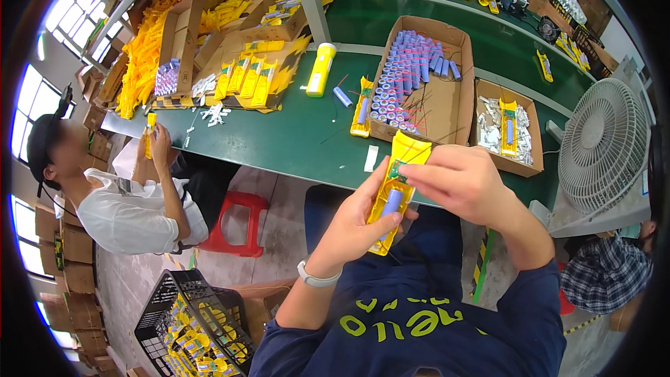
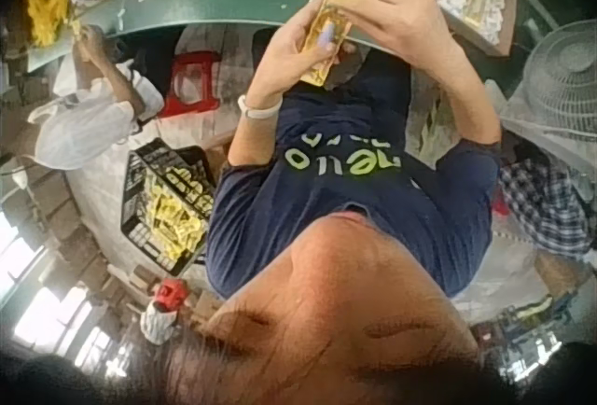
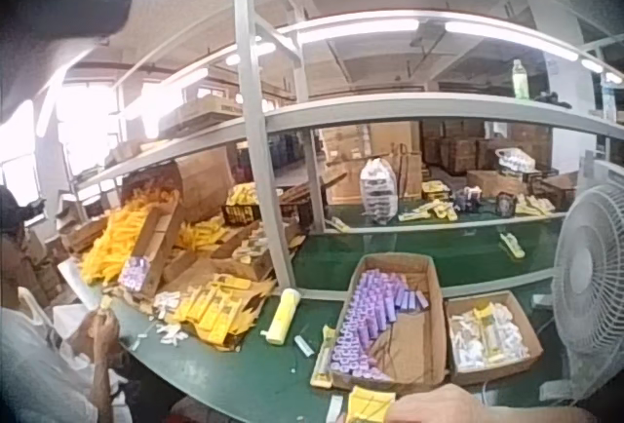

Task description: The person assembles flashlights by fitting circuit boards, batteries, and internal components into plastic flashlight casings by hand and placing the assembled flashlights onto a conveyor belt.

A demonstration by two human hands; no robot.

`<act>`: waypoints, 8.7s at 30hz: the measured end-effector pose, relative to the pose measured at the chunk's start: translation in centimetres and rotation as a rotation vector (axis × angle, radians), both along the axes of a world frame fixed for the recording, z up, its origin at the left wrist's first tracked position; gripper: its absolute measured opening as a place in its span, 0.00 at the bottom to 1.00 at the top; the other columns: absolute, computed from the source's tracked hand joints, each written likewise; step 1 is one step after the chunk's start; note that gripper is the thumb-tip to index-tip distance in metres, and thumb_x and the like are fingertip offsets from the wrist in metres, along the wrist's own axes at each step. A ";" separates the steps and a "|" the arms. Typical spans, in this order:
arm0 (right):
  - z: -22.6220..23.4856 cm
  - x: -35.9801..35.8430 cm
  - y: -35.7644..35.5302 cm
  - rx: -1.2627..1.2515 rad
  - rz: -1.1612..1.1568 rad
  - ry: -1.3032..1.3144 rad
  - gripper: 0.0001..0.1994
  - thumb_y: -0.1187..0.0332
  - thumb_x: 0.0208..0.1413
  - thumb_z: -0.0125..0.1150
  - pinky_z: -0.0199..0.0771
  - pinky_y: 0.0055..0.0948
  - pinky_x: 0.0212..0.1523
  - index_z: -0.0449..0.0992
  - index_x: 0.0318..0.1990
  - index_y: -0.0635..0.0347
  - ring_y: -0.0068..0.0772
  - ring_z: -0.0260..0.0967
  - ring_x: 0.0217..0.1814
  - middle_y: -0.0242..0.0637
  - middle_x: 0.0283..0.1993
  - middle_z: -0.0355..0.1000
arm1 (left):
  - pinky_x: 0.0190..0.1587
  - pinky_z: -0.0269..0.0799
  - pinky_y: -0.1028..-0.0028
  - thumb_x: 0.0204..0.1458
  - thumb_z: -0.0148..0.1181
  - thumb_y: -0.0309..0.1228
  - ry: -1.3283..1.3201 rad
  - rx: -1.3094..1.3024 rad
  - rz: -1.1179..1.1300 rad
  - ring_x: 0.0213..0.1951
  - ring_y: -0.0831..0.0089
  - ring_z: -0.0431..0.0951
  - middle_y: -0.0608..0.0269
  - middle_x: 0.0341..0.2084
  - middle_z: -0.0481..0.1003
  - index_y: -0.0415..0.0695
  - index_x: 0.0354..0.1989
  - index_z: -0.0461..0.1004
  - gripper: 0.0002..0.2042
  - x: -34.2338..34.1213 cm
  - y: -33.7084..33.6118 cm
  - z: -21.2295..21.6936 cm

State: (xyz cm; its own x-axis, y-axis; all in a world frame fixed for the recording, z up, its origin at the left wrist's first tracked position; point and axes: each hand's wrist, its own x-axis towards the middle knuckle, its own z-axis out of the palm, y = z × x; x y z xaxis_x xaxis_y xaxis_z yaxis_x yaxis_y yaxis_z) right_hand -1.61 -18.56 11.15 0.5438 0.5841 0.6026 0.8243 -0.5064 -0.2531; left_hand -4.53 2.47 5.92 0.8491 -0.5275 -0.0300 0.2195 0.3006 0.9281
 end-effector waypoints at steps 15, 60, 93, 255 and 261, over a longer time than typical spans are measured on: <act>1.8 -0.9 1.9 -0.490 0.060 -0.077 0.14 0.70 0.42 0.62 0.72 0.28 0.27 0.75 0.39 0.66 0.29 0.71 0.31 0.33 0.29 0.66 | 0.38 0.75 0.76 0.54 0.54 0.18 -0.203 0.241 -0.074 0.42 0.74 0.79 0.56 0.49 0.71 0.38 0.72 0.43 0.38 0.2 1.0 1.2; 0.6 0.4 1.8 -0.421 0.044 -0.024 0.08 0.70 0.47 0.63 0.71 0.29 0.23 0.69 0.30 0.60 0.30 0.70 0.28 0.34 0.28 0.61 | 0.39 0.75 0.75 0.63 0.48 0.30 -0.010 0.081 -0.279 0.41 0.72 0.80 0.59 0.49 0.71 0.39 0.65 0.57 0.22 1.5 1.3 0.7; 2.3 0.4 0.7 -0.184 0.195 0.505 0.04 0.70 0.50 0.64 0.73 0.33 0.27 0.77 0.32 0.59 0.37 0.72 0.26 0.34 0.26 0.71 | 0.41 0.74 0.75 0.62 0.50 0.32 -0.061 0.117 -0.274 0.39 0.76 0.79 0.59 0.44 0.74 0.39 0.68 0.55 0.27 0.5 1.4 2.2; -8.9 -4.2 3.0 1.081 -0.011 1.486 0.10 0.73 0.60 0.59 0.80 0.23 0.40 0.76 0.46 0.72 0.28 0.79 0.36 0.42 0.38 0.79 | 0.61 0.68 0.53 0.59 0.52 0.20 -0.199 -0.312 0.414 0.56 0.50 0.73 0.50 0.63 0.60 0.42 0.70 0.45 0.32 1.4 -4.3 -2.3; -9.2 -4.2 3.1 1.064 -0.041 1.481 0.09 0.74 0.59 0.60 0.82 0.25 0.38 0.76 0.44 0.71 0.28 0.79 0.33 0.41 0.36 0.78 | 0.60 0.68 0.53 0.58 0.52 0.20 -0.163 -0.295 0.380 0.55 0.50 0.73 0.48 0.63 0.60 0.42 0.70 0.45 0.32 1.6 -4.3 -2.4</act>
